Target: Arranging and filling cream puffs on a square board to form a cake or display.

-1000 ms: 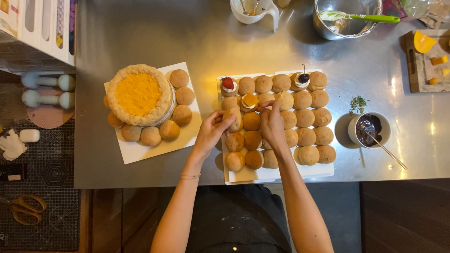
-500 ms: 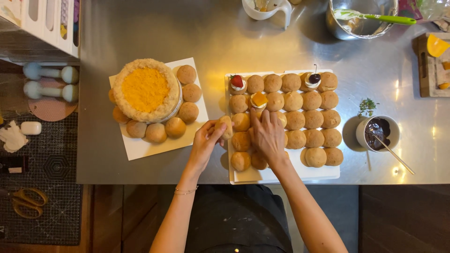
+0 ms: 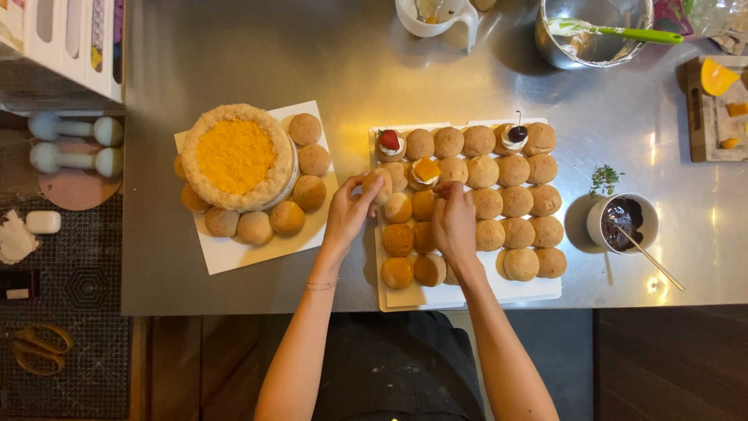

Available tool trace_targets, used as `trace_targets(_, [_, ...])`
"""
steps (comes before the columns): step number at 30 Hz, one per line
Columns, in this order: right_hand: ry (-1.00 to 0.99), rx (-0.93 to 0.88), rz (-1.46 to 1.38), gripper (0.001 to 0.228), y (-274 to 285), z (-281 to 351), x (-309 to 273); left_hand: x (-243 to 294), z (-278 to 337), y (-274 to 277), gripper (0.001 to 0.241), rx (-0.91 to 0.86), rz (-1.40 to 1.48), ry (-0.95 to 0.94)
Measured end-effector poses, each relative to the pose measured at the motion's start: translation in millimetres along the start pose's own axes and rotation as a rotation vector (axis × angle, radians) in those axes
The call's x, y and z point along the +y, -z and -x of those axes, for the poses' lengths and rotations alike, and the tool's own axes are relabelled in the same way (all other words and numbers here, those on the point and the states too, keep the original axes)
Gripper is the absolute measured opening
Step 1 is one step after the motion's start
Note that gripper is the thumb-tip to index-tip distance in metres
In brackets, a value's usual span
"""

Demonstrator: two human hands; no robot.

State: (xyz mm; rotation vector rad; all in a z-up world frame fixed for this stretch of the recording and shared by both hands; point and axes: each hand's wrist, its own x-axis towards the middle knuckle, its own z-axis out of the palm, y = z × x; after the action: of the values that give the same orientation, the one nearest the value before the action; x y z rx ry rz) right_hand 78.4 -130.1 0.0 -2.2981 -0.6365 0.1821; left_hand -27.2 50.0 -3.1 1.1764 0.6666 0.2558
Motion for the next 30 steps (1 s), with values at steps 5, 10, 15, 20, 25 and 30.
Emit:
trace_targets(5, [-0.030, 0.022, -0.060, 0.021, -15.5, -5.2, 18.9, 1.3, -0.8, -5.1, 0.050, 0.006, 0.026, 0.021])
trace_targets(10, [0.045, 0.029, 0.000, 0.023, -4.2, -2.1, 8.9, -1.6, 1.3, -8.8, 0.049, 0.023, 0.028, 0.022])
trace_targets(15, [0.065, 0.059, 0.155, 0.022, 19.2, -6.2, 12.9, 2.4, 6.0, -8.1, 0.048, 0.053, 0.025, 0.033])
trace_targets(20, [0.282, 0.072, 0.333, 0.030, 57.8, -42.4, 10.0, 1.4, 19.6, -5.9, 0.047, 0.091, 0.055, 0.015])
trace_targets(25, [0.444, -0.095, 0.538, 0.045, 65.6, -71.3, 20.4, 4.6, 34.8, -6.0, 0.045, 0.110, 0.104, -0.012])
trace_targets(30, [0.366, -0.280, 0.543, 0.067, 56.9, -79.7, 31.9, -4.0, 40.5, -7.8, 0.046, 0.117, 0.109, -0.012])
